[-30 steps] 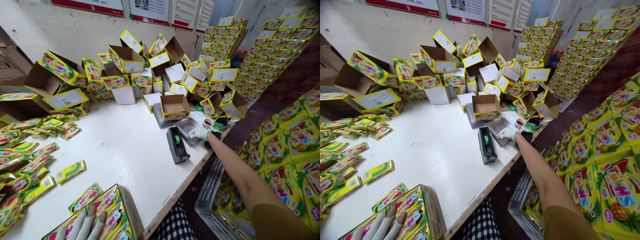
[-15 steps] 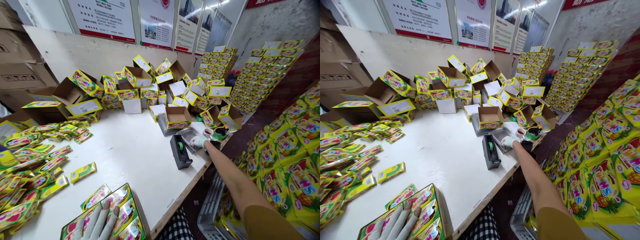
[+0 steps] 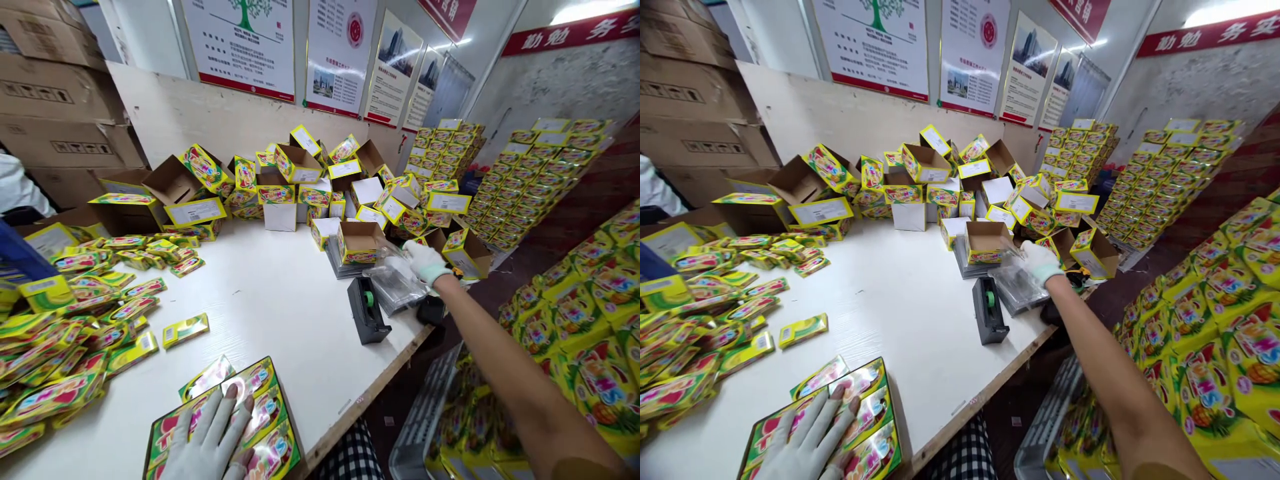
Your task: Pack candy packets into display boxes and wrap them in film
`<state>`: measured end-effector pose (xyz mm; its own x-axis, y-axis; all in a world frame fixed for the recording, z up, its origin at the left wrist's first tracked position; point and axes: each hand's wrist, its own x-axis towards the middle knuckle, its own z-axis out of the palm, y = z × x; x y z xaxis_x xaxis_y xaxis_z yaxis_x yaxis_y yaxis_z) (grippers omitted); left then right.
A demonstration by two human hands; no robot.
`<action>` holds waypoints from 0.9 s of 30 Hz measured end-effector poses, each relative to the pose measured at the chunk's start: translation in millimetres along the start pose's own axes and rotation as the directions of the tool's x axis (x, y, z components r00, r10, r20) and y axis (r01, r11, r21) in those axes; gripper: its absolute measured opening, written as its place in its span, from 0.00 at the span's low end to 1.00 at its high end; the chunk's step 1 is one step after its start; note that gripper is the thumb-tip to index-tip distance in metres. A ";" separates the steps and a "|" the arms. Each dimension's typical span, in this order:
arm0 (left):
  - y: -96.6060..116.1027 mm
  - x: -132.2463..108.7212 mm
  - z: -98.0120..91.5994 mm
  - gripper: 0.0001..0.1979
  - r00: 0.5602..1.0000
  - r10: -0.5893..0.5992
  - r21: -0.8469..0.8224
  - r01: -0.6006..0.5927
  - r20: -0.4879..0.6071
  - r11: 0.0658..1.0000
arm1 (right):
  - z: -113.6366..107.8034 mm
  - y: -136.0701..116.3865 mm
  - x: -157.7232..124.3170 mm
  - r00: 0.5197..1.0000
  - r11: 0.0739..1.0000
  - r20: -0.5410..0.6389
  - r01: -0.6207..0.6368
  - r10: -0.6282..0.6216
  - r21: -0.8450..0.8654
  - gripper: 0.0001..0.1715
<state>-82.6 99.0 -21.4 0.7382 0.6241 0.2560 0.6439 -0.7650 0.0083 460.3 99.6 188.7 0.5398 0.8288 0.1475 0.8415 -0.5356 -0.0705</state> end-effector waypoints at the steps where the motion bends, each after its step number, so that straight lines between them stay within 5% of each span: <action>1: 1.9 1.9 -4.1 0.24 1.000 -0.023 -0.044 0.024 0.017 0.999 | -13.2 -2.5 -0.6 0.997 0.997 -0.033 0.064 -0.063 0.038 0.13; 4: 20.1 15.8 -30.4 0.24 0.984 -0.170 -0.290 0.178 0.053 0.940 | -43.6 -34.1 -25.3 0.930 0.899 -0.147 0.363 -0.336 0.243 0.11; 6: 44.7 33.5 -58.6 0.26 0.944 -0.324 -0.570 0.299 0.061 0.765 | -50.3 -75.1 -62.5 0.868 0.787 -0.239 0.496 -0.436 0.367 0.10; 7: 59.5 44.4 -73.8 0.29 0.925 -0.367 -0.730 0.320 0.102 0.604 | -49.0 -99.2 -85.6 0.831 0.725 -0.249 0.556 -0.497 0.407 0.08; 9: 88.2 67.1 -101.5 0.35 0.890 -0.431 -0.966 0.225 0.150 0.128 | -38.2 -148.1 -133.6 0.731 0.554 -0.274 0.662 -0.625 0.504 0.06; 11: 108.6 85.3 -120.5 0.35 0.864 -0.461 -0.952 0.060 0.200 -0.300 | -20.3 -189.0 -173.1 0.646 0.369 -0.255 0.667 -0.720 0.648 0.07; 13: 117.0 93.4 -129.8 0.34 0.835 -0.494 -0.855 -0.057 0.243 -0.515 | -1.1 -216.1 -195.0 0.625 0.238 -0.174 0.519 -0.761 0.821 0.07; 16: 114.3 87.5 -133.3 0.30 0.814 -0.513 -0.790 -0.113 0.275 -0.602 | 19.6 -231.9 -197.3 0.618 0.152 -0.048 0.267 -0.785 0.952 0.09; 20: 108.5 72.7 -136.3 0.27 0.836 -0.457 -0.710 -0.121 0.304 -0.694 | 26.7 -230.5 -185.6 0.614 0.087 -0.006 0.120 -0.789 0.989 0.11; 27: 112.3 68.4 -144.8 0.25 0.870 -0.399 -0.661 -0.120 0.290 -0.741 | 23.8 -228.7 -192.9 0.630 0.058 -0.009 0.087 -0.777 0.995 0.13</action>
<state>11.1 32.8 136.9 0.4436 0.8942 -0.0605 -0.6981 0.3871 0.6024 164.2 66.1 152.9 -0.3138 0.9364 0.1570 0.1160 0.2019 -0.9725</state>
